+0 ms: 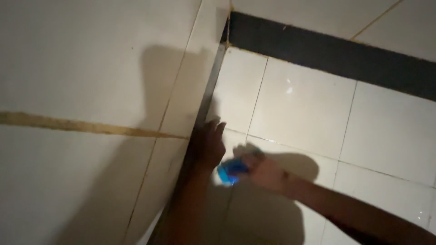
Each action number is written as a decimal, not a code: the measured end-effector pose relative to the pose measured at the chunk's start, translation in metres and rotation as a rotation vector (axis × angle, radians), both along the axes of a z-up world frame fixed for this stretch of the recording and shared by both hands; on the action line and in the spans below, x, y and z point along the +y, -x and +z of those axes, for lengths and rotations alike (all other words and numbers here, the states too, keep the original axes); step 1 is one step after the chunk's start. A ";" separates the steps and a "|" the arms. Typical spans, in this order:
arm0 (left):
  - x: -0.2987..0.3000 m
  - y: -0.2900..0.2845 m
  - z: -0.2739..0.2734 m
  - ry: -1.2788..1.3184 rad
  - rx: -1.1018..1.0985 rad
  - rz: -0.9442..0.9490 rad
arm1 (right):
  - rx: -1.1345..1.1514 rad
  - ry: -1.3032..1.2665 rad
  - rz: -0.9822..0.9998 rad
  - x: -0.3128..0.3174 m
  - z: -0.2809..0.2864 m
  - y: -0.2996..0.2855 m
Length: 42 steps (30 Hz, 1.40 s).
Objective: The person kneels on a tiled floor and uses a blue sponge to scrub the surface and grout lines. They move systematically across the tiles, applying pressure with both hands to clean the area.
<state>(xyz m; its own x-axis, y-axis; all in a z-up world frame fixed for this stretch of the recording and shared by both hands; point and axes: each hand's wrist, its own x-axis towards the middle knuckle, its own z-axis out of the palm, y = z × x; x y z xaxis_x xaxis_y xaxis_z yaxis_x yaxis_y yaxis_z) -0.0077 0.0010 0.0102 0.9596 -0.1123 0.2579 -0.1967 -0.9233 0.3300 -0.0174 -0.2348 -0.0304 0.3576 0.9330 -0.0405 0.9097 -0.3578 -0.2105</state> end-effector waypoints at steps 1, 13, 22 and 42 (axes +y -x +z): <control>0.002 -0.002 -0.003 -0.001 -0.007 -0.006 | -0.007 -0.001 -0.006 -0.003 0.003 -0.002; 0.002 0.009 -0.028 -0.043 0.194 -0.011 | 0.055 0.126 -0.324 0.037 -0.006 -0.026; 0.005 0.038 -0.059 -0.111 0.218 -0.014 | 0.038 0.243 0.198 0.039 -0.019 0.066; -0.080 0.039 -0.040 -0.252 0.367 -0.269 | 0.083 0.388 -0.575 -0.049 0.032 -0.007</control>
